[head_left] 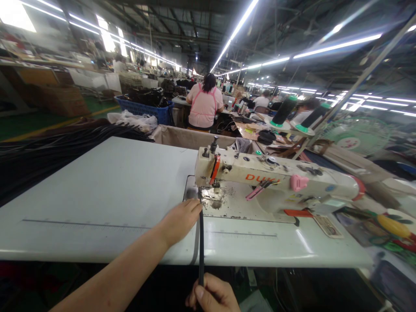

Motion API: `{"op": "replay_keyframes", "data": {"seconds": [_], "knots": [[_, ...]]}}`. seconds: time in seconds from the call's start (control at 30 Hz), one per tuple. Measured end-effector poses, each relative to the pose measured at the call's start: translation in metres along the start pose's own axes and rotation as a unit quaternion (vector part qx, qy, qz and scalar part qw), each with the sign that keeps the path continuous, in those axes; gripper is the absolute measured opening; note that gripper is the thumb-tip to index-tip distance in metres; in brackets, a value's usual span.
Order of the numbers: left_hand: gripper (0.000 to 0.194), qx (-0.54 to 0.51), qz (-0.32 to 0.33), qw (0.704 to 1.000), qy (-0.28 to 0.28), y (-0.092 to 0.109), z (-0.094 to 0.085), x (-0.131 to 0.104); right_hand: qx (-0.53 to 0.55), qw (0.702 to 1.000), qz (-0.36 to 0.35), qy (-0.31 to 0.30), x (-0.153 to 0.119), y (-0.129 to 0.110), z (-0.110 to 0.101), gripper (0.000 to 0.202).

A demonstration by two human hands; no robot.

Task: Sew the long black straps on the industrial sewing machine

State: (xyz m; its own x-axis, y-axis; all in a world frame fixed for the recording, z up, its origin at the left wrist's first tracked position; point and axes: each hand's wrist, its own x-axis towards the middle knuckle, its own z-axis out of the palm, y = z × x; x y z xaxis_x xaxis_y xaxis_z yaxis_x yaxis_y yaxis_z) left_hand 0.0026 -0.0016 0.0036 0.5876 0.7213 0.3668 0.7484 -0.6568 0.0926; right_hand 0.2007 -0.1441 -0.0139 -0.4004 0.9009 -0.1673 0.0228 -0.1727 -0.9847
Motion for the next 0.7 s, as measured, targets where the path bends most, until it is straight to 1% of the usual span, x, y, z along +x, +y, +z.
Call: {"op": "replay_keyframes", "data": {"seconds": [0.1,0.17,0.23,0.3,0.4,0.53,0.6,0.7], "knots": [[0.024,0.002,0.002,1.0,-0.007,0.001,-0.003,0.001,-0.037,0.999,-0.029,-0.021,0.0,0.0,-0.004,0.056],[0.025,0.001,0.001,1.0,-0.009,0.001,-0.004,0.001,-0.048,0.998,-0.035,-0.032,0.0,0.001,-0.007,0.053],[0.024,0.002,0.001,1.0,-0.009,0.001,-0.005,0.001,-0.053,0.997,-0.041,-0.024,0.0,0.002,-0.007,0.048],[0.024,0.003,0.003,1.0,-0.008,0.0,-0.004,0.0,-0.059,0.997,-0.049,0.0,0.002,0.0,-0.007,0.044],[0.022,0.001,0.007,1.0,-0.003,-0.001,-0.002,0.0,-0.044,0.998,-0.02,0.026,0.004,-0.009,-0.003,0.04],[0.022,0.007,0.013,1.0,0.003,-0.002,0.0,0.0,0.057,0.997,0.043,0.041,0.005,-0.021,0.005,0.052],[0.022,0.009,0.013,1.0,0.005,-0.002,-0.001,0.0,0.065,0.996,0.053,0.039,0.005,-0.025,0.007,0.056],[0.022,0.004,0.005,1.0,0.014,-0.002,-0.002,0.0,0.056,0.996,0.058,0.039,0.003,-0.028,0.009,0.058]]}}
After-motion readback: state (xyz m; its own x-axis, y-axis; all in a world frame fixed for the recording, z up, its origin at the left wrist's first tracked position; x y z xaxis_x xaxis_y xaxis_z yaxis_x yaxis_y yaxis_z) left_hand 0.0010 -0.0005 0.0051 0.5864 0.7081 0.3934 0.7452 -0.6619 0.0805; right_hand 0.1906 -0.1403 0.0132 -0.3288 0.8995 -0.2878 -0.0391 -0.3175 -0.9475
